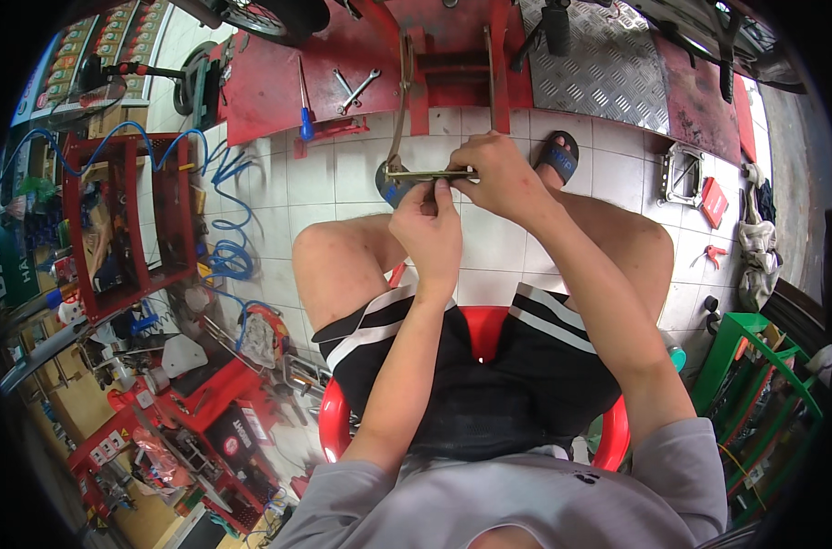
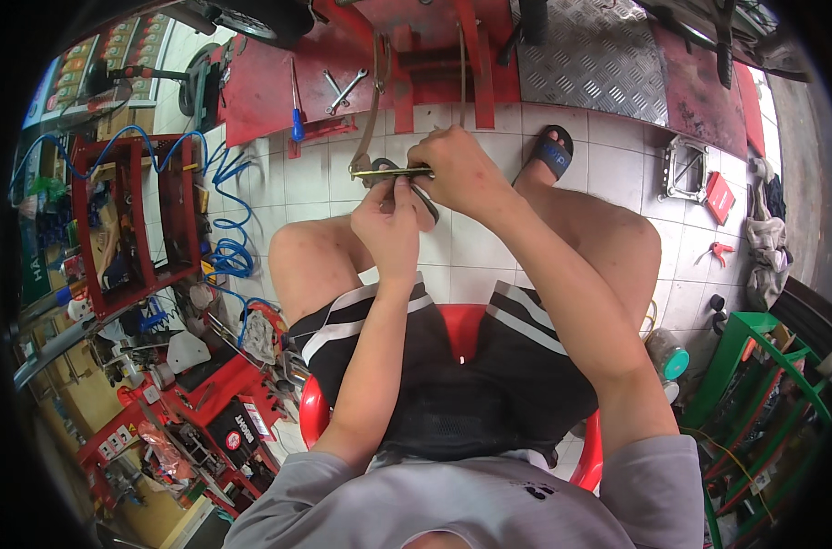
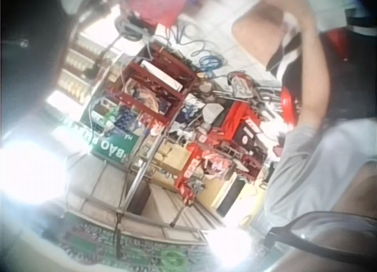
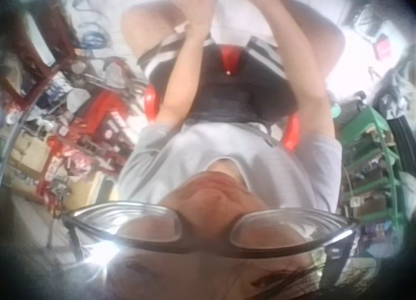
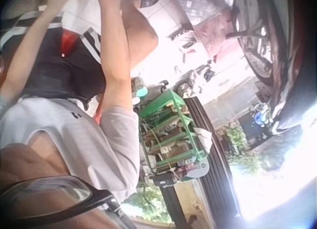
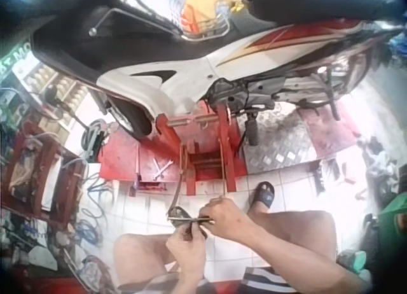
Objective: The person sits on a low stool in a workshop and works on a metal motorcycle part, likely a brake pedal, held on their lap. They use a wrench to tighten or loosen bolts on the part and handle a small metal pin or clip with their fingers.
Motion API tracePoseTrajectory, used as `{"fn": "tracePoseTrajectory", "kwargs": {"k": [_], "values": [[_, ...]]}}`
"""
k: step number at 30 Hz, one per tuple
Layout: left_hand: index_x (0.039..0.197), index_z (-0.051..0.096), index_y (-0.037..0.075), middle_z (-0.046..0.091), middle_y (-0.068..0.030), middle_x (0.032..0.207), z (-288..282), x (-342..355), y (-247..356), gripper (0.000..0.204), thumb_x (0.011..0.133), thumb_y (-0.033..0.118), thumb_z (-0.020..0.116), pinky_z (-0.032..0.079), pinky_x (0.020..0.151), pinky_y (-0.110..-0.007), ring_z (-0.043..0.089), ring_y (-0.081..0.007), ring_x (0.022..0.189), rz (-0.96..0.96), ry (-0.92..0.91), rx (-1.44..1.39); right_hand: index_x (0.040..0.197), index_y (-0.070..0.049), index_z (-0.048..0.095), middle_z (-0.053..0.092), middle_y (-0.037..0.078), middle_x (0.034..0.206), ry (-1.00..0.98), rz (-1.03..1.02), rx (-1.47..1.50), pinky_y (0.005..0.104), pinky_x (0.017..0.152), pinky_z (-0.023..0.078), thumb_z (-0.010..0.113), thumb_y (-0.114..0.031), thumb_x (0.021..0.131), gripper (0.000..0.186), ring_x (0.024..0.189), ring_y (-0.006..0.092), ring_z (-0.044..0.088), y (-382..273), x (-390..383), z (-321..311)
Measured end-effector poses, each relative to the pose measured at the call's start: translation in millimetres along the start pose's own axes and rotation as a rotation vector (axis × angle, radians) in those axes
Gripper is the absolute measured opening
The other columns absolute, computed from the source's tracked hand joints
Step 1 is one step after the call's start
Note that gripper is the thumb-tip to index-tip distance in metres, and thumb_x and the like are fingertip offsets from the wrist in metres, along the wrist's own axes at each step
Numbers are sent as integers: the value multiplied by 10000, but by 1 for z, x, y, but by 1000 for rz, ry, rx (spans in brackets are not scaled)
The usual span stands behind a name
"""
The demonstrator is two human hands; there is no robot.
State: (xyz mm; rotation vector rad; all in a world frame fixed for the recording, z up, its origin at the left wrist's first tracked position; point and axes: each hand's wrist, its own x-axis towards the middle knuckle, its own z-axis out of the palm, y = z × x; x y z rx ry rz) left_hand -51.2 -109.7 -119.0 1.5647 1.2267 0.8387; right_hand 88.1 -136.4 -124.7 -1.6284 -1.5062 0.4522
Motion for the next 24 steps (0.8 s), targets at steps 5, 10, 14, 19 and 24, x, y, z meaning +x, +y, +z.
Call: {"fn": "tracePoseTrajectory", "kwargs": {"k": [5, 10, 14, 19, 24], "values": [[846, 647, -95, 505, -46, 648, 1, 2, -23, 175, 917, 61, 614, 386, 502, -273, 472, -110, 531, -118, -22, -157, 772, 21, 675, 623, 129, 779, -76, 36, -18, 403, 725, 470, 721, -17, 652, 134, 743, 312, 617, -6, 1, -5], [855, 587, -16, 503, -8, 754, -9, 8, -6, 193, 974, 132, 552, 269, 487, -215, 383, -65, 555, -725, -217, -798, 778, -15, 667, 580, 78, 832, -145, 21, -194, 372, 793, 428, 711, -40, 679, 112, 825, 259, 604, -7, 1, -11], [939, 547, 23, 505, -9, 794, -17, 20, -11, 159, 997, 168, 519, 224, 471, -210, 333, -78, 532, -1043, -311, -1141, 816, -39, 645, 586, 64, 856, -116, -20, -261, 380, 798, 425, 696, -54, 707, 121, 866, 253, 611, -6, -1, -7], [937, 539, 38, 482, -3, 772, -12, 13, -5, 138, 992, 164, 527, 250, 457, -215, 380, -78, 536, -864, -259, -858, 862, -44, 623, 588, 65, 881, -122, -32, -278, 399, 779, 438, 687, -60, 725, 152, 873, 260, 611, -7, -1, -9], [913, 529, 38, 466, -2, 748, -8, 9, -7, 143, 987, 160, 531, 269, 432, -228, 430, -79, 538, -536, -238, -682, 868, -43, 612, 586, 69, 895, -72, -60, -256, 407, 744, 454, 682, -66, 728, 158, 859, 267, 604, -12, 2, -12]]}}
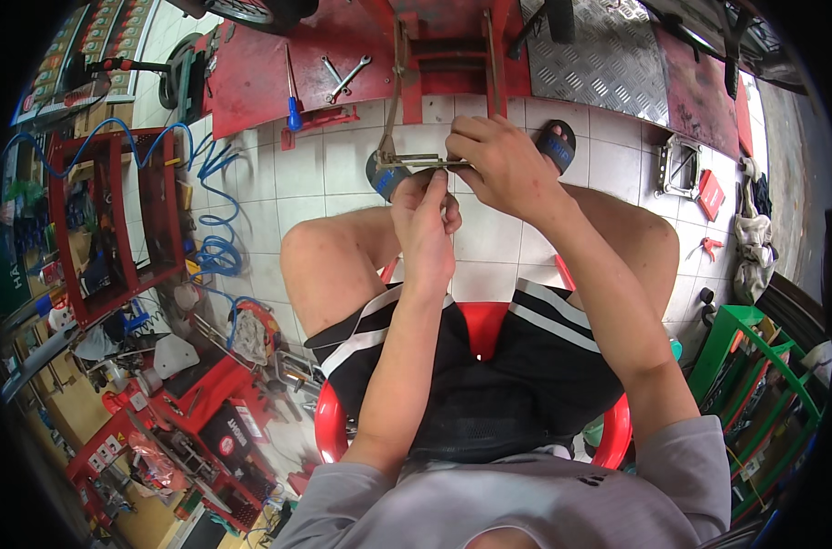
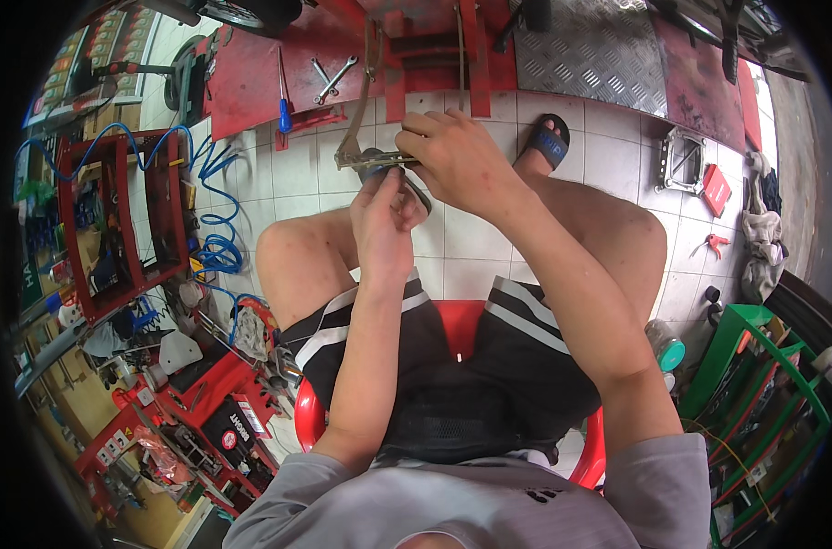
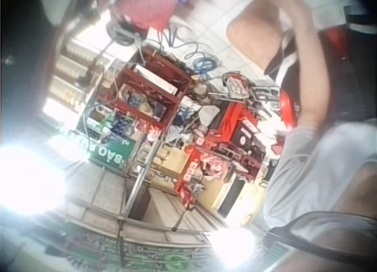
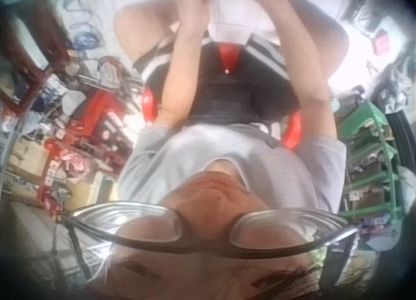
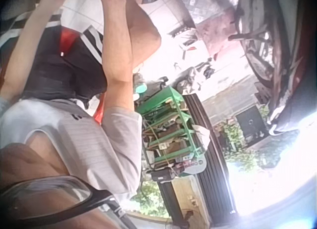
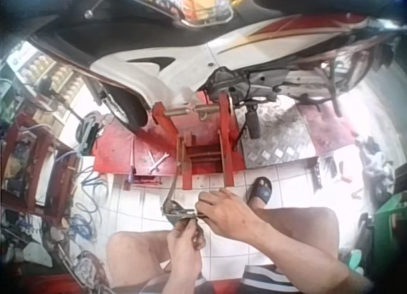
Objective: The person sits on a low stool in a workshop and works on a metal motorcycle part, likely a brake pedal, held on their lap. They use a wrench to tighten or loosen bolts on the part and handle a small metal pin or clip with their fingers.
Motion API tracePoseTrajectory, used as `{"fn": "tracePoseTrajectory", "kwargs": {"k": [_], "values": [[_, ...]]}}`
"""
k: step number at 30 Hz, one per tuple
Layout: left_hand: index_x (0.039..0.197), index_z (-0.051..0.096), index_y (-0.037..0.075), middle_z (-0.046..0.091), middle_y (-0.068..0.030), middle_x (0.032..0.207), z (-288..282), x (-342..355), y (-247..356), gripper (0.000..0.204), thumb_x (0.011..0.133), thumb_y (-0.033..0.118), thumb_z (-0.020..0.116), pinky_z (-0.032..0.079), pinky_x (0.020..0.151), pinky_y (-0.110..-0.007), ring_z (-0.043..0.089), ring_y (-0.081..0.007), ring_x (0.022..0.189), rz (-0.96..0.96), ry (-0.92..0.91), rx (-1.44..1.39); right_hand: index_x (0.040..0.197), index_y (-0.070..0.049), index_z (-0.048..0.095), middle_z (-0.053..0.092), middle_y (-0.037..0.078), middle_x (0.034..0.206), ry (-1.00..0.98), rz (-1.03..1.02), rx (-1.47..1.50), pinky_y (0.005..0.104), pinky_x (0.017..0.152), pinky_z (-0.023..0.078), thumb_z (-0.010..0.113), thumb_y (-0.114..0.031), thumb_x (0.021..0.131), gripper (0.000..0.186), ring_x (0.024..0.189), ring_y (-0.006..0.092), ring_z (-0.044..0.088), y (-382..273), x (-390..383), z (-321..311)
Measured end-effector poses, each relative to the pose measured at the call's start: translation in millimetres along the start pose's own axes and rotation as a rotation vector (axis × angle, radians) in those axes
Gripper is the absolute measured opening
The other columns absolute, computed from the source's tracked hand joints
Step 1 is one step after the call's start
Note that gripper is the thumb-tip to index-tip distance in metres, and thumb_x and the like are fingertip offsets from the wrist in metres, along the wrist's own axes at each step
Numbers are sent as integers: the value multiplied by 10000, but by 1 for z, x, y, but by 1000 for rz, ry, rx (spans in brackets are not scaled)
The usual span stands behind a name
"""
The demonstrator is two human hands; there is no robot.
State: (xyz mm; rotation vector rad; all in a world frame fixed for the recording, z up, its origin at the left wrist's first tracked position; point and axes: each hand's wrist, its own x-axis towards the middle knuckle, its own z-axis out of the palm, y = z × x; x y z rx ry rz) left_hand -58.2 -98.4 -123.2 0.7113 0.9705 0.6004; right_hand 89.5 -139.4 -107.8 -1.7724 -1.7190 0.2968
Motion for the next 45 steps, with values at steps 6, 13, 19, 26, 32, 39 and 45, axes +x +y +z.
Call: {"fn": "tracePoseTrajectory", "kwargs": {"k": [6, 13, 19, 26, 32, 39, 45], "values": [[911, 526, 37, 490, -9, 746, 4, -3, 8, 108, 973, 124, 543, 259, 426, -228, 403, -75, 496, -86, -11, -209, 859, -39, 603, 586, 77, 877, 65, -38, 46, 405, 731, 452, 687, -62, 708, 174, 838, 276, 593, 2, 0, 1], [951, 551, 9, 505, -17, 745, 2, -3, 8, 146, 985, 148, 524, 255, 427, -230, 409, -78, 492, 29, 1, -15, 844, -30, 597, 582, 90, 861, 77, -44, 75, 414, 728, 450, 684, -45, 684, 182, 818, 291, 589, 0, 4, -1], [944, 572, 6, 508, -10, 709, 10, -6, 13, 139, 975, 139, 547, 259, 430, -225, 404, -71, 476, 2, 27, -55, 843, -31, 594, 577, 94, 859, 77, -41, 74, 422, 733, 448, 678, -39, 684, 180, 820, 298, 587, 1, 3, -3], [908, 575, 11, 504, 2, 688, 6, -5, 6, 119, 947, 122, 593, 272, 420, -216, 427, -63, 479, 9, 8, -62, 824, -41, 559, 555, 96, 882, 46, -36, 51, 422, 753, 444, 695, -41, 670, 206, 842, 307, 576, 2, 3, -5], [908, 586, -5, 551, 8, 703, -1, 5, -13, 123, 917, 103, 645, 329, 429, -225, 459, -41, 513, 303, 126, 246, 814, -47, 552, 545, 106, 872, 88, -68, 91, 428, 729, 436, 707, -10, 643, 234, 804, 338, 556, -2, 7, 0], [909, 617, -40, 580, -19, 720, 2, -6, 7, 159, 924, 118, 631, 354, 451, -225, 479, -47, 529, 158, 49, 192, 812, -32, 559, 543, 112, 830, 51, -29, 89, 419, 713, 426, 730, 38, 632, 258, 777, 339, 549, -11, 7, -6], [917, 617, -47, 591, -29, 733, 7, -5, 3, 204, 951, 153, 598, 367, 458, -225, 495, -59, 522, 430, 126, 392, 799, -33, 557, 540, 114, 826, 81, -41, 85, 426, 712, 426, 723, 28, 644, 235, 781, 338, 552, -11, 9, -5]]}}
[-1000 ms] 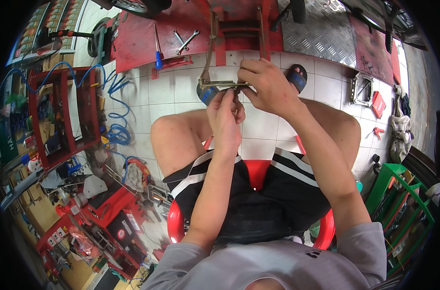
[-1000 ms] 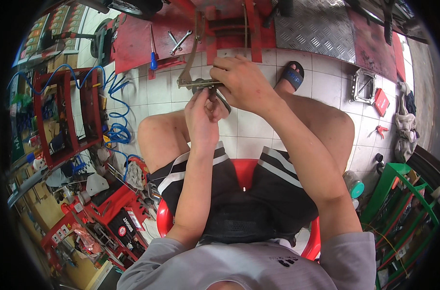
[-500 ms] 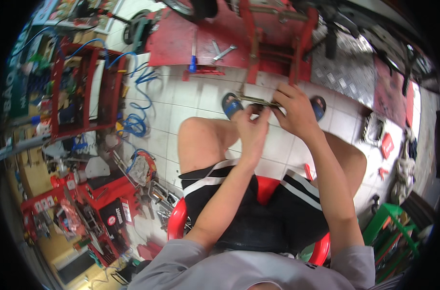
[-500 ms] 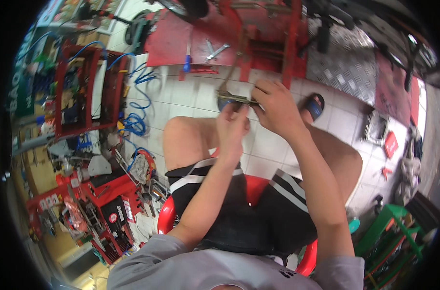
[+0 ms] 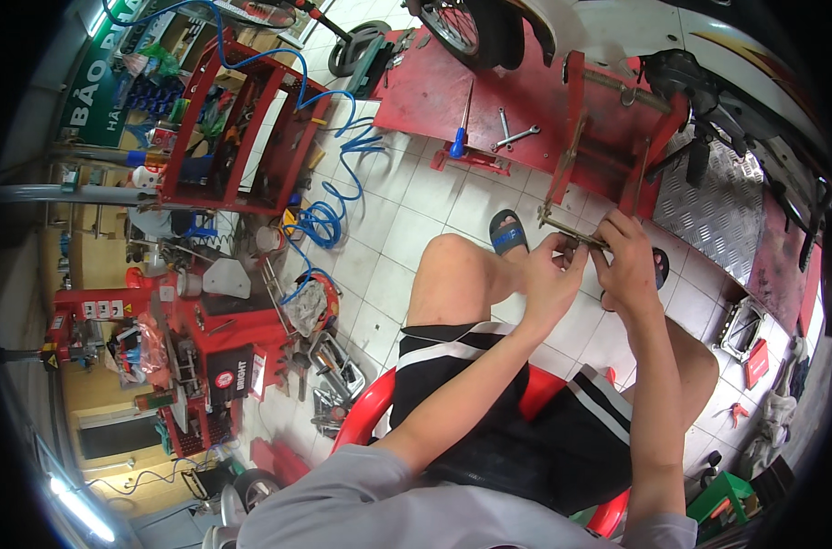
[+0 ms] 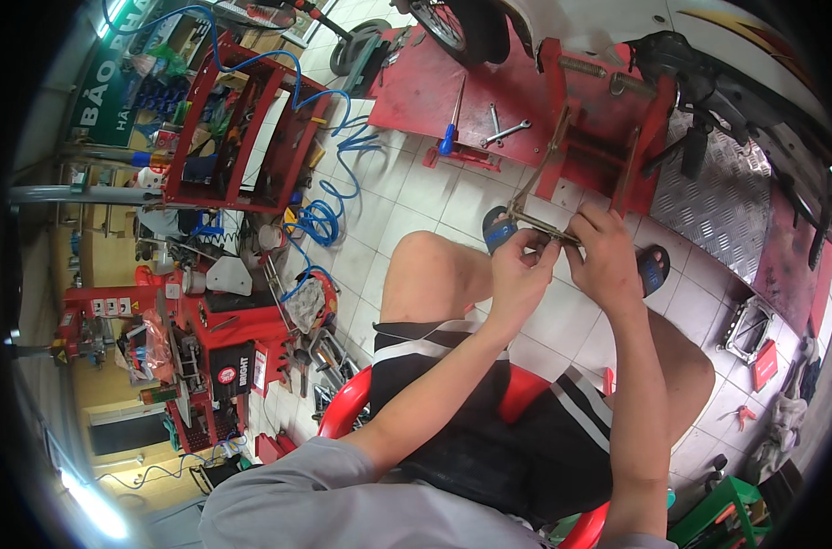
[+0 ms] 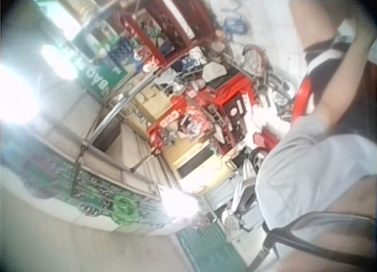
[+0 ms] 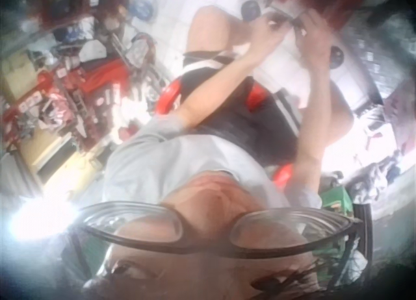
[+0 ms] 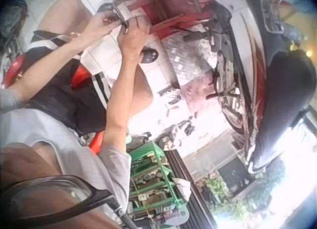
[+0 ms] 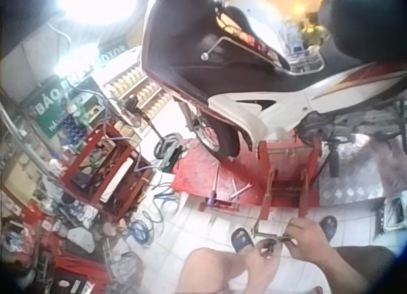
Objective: The person sits on a low stool in a workshop and works on a metal motorcycle part, likely a brake pedal, held on their lap. They use a wrench to tighten or loosen bolts on the part and handle a small metal pin or clip with their fingers.
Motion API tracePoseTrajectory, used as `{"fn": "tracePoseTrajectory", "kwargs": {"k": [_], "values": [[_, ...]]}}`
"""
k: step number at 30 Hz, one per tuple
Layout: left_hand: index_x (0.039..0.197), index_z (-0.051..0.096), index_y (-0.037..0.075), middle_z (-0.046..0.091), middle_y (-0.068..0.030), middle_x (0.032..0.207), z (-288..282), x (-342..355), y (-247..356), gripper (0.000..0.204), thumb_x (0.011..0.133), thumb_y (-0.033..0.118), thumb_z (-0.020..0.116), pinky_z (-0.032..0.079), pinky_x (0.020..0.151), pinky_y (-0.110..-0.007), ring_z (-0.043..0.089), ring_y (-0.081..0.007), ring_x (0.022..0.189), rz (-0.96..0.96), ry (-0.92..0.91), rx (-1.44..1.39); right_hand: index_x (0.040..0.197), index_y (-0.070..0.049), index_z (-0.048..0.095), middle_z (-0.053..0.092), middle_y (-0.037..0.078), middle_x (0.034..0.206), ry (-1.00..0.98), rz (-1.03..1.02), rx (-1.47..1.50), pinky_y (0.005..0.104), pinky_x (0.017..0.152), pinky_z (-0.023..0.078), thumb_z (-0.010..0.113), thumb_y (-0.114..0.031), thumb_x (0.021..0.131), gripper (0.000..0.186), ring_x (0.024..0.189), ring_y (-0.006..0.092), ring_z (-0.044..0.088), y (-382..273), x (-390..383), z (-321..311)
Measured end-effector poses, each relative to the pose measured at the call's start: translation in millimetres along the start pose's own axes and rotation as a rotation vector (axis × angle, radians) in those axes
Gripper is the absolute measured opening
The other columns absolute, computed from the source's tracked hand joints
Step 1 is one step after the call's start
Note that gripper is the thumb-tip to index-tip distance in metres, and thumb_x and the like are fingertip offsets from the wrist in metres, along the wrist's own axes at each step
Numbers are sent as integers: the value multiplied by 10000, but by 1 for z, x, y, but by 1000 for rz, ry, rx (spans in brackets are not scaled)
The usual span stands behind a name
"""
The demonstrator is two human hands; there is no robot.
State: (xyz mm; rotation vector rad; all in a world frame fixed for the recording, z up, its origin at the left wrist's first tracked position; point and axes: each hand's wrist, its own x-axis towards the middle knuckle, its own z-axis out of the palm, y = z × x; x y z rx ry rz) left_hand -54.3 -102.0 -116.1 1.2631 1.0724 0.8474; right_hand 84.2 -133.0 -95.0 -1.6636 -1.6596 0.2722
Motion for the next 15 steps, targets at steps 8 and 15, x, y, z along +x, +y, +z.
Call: {"fn": "tracePoseTrajectory", "kwargs": {"k": [8, 15], "values": [[949, 612, -48, 602, -27, 758, 2, 2, 2, 166, 948, 118, 623, 402, 475, -218, 526, -56, 559, -181, -12, -183, 812, -38, 562, 550, 110, 866, 12, -31, -34, 434, 744, 450, 703, -23, 655, 212, 835, 331, 569, 10, -2, -2], [938, 620, -53, 608, -39, 769, -1, 0, 10, 170, 956, 115, 599, 371, 447, -224, 519, -64, 529, -287, -54, -213, 875, -30, 579, 556, 95, 906, -4, -3, -37, 463, 805, 473, 682, -24, 694, 209, 858, 317, 586, 10, -6, 1]]}}
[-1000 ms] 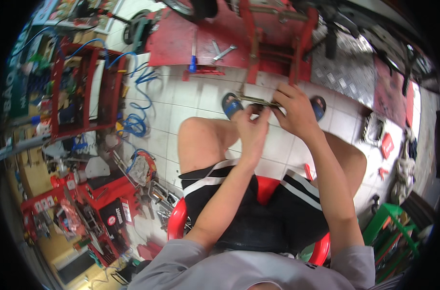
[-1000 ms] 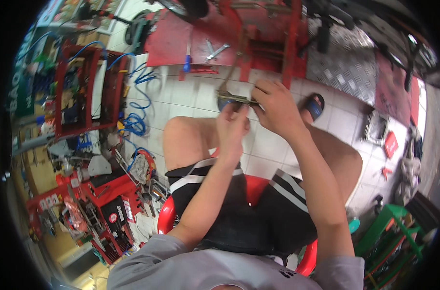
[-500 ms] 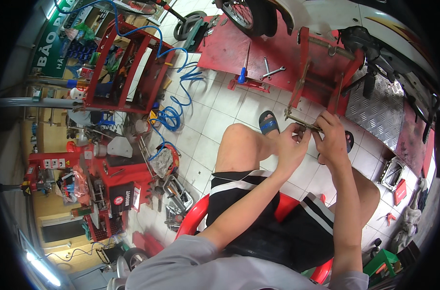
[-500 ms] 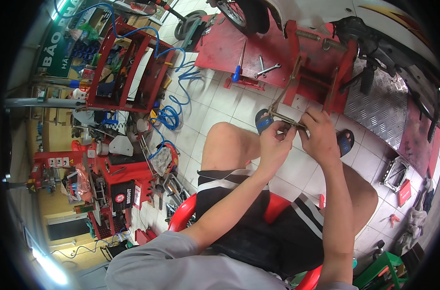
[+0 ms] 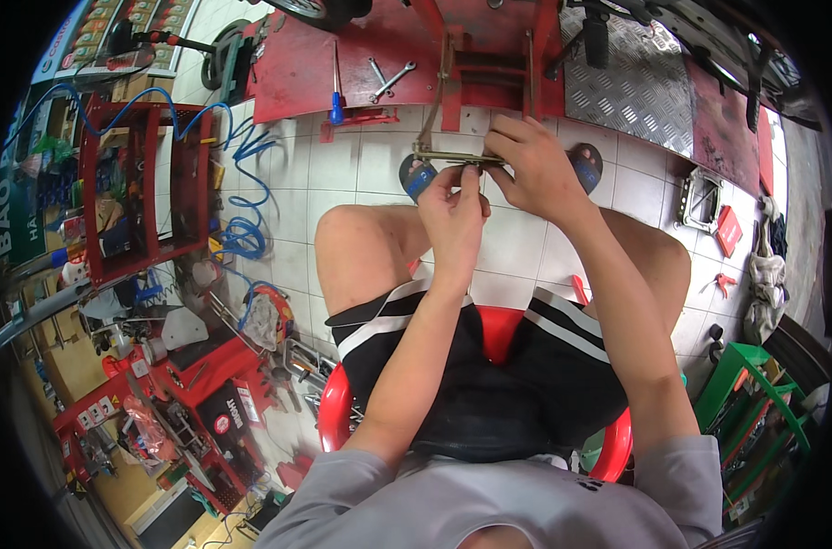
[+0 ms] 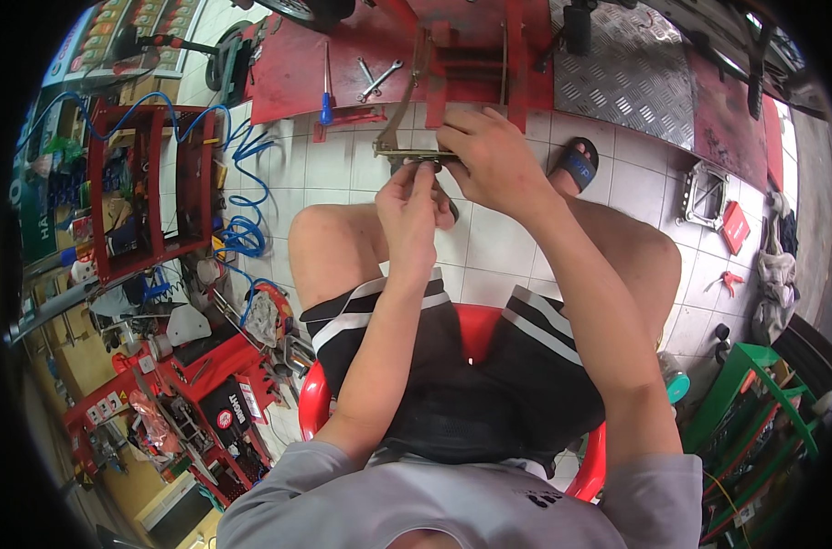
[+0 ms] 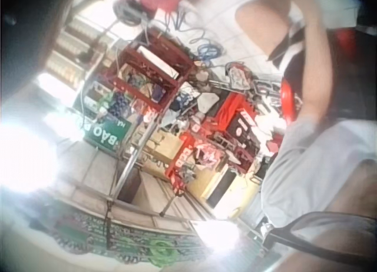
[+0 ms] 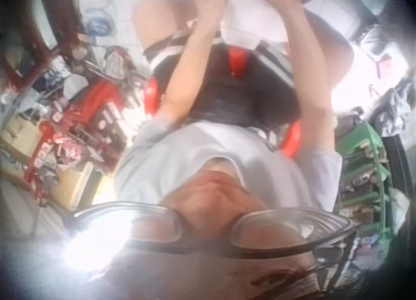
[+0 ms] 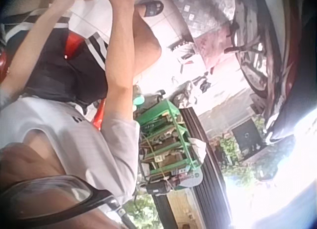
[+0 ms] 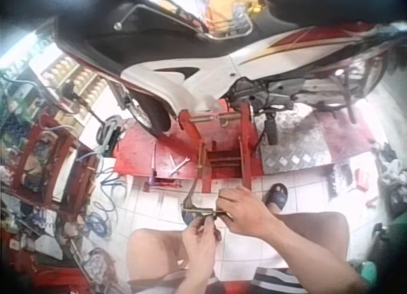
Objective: The person sits on a low stool in a workshop and works on a metal motorcycle part, likely a brake pedal, held on their lap. They use a wrench to tighten or loosen bolts on the part and handle a small metal pin or clip with their fingers.
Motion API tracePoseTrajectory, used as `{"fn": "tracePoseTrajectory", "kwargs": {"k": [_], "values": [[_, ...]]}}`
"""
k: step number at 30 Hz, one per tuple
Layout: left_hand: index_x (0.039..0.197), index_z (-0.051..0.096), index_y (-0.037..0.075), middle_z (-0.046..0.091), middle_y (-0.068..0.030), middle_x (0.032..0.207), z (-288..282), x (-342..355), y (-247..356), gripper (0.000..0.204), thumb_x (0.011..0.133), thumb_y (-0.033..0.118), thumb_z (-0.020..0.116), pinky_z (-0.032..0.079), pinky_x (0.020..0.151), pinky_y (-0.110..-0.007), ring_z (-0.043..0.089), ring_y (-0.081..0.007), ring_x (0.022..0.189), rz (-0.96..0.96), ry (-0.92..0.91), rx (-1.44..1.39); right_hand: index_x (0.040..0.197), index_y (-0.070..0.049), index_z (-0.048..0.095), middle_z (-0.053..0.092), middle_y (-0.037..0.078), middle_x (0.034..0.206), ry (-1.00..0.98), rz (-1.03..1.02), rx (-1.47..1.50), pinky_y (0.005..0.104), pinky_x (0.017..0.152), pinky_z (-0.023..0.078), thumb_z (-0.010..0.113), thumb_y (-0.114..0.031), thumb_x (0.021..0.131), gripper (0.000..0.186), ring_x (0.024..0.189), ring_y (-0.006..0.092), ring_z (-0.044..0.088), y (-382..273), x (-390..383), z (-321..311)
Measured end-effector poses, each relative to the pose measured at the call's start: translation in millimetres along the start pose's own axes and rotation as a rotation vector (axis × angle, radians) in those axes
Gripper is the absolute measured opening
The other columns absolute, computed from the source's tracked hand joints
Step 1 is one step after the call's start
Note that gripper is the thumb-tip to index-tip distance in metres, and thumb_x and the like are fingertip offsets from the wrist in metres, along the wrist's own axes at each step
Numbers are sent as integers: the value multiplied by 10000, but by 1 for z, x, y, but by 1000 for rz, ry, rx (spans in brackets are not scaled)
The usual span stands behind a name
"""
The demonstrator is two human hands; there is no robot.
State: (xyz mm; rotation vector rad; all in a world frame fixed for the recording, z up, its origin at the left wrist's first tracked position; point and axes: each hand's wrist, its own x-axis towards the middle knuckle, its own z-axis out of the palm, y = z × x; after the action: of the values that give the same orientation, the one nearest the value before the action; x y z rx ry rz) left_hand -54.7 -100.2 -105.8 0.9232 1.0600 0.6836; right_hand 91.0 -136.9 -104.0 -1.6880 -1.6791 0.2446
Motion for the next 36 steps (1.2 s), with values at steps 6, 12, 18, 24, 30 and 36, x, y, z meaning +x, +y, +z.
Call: {"fn": "tracePoseTrajectory", "kwargs": {"k": [6, 12, 18, 24, 30, 36], "values": [[929, 571, -25, 453, 0, 585, 4, -1, 0, 158, 984, 123, 559, 261, 397, -237, 396, -64, 455, 102, 27, 119, 869, -26, 567, 548, 93, 889, 17, -9, 13, 465, 817, 474, 686, -20, 698, 208, 841, 321, 584, -2, 1, 0], [915, 574, -27, 466, -1, 585, 3, -2, 5, 142, 977, 100, 563, 270, 397, -242, 411, -63, 457, 37, -3, -32, 820, -29, 540, 527, 95, 834, 76, -50, 28, 436, 740, 450, 708, -13, 664, 230, 803, 329, 567, 0, 3, 3], [912, 582, -25, 473, 8, 588, 6, -2, 4, 140, 969, 102, 583, 272, 400, -235, 413, -61, 459, 59, 18, 43, 840, -26, 556, 537, 97, 858, 57, -45, 29, 428, 736, 451, 696, -11, 667, 224, 811, 321, 570, 1, 3, 2], [921, 573, -23, 464, 12, 587, 6, 0, 1, 139, 969, 106, 588, 264, 402, -231, 411, -58, 462, 90, 39, 95, 884, -20, 594, 560, 94, 904, 37, -37, 7, 439, 783, 470, 678, -10, 691, 210, 845, 310, 587, 0, 2, -1], [915, 599, -43, 542, 0, 639, -1, 1, 1, 152, 946, 106, 606, 327, 425, -223, 461, -49, 480, 46, -35, -33, 873, -21, 592, 557, 92, 896, 42, -28, 17, 446, 779, 469, 674, -7, 692, 198, 845, 309, 584, 0, 2, 0], [929, 606, -71, 586, -25, 674, 0, 5, -5, 175, 935, 104, 617, 364, 463, -215, 515, -45, 533, 136, 51, 158, 861, -19, 589, 556, 95, 886, 41, -28, 11, 440, 771, 469, 674, -8, 689, 191, 835, 304, 580, 0, 2, 0]]}}
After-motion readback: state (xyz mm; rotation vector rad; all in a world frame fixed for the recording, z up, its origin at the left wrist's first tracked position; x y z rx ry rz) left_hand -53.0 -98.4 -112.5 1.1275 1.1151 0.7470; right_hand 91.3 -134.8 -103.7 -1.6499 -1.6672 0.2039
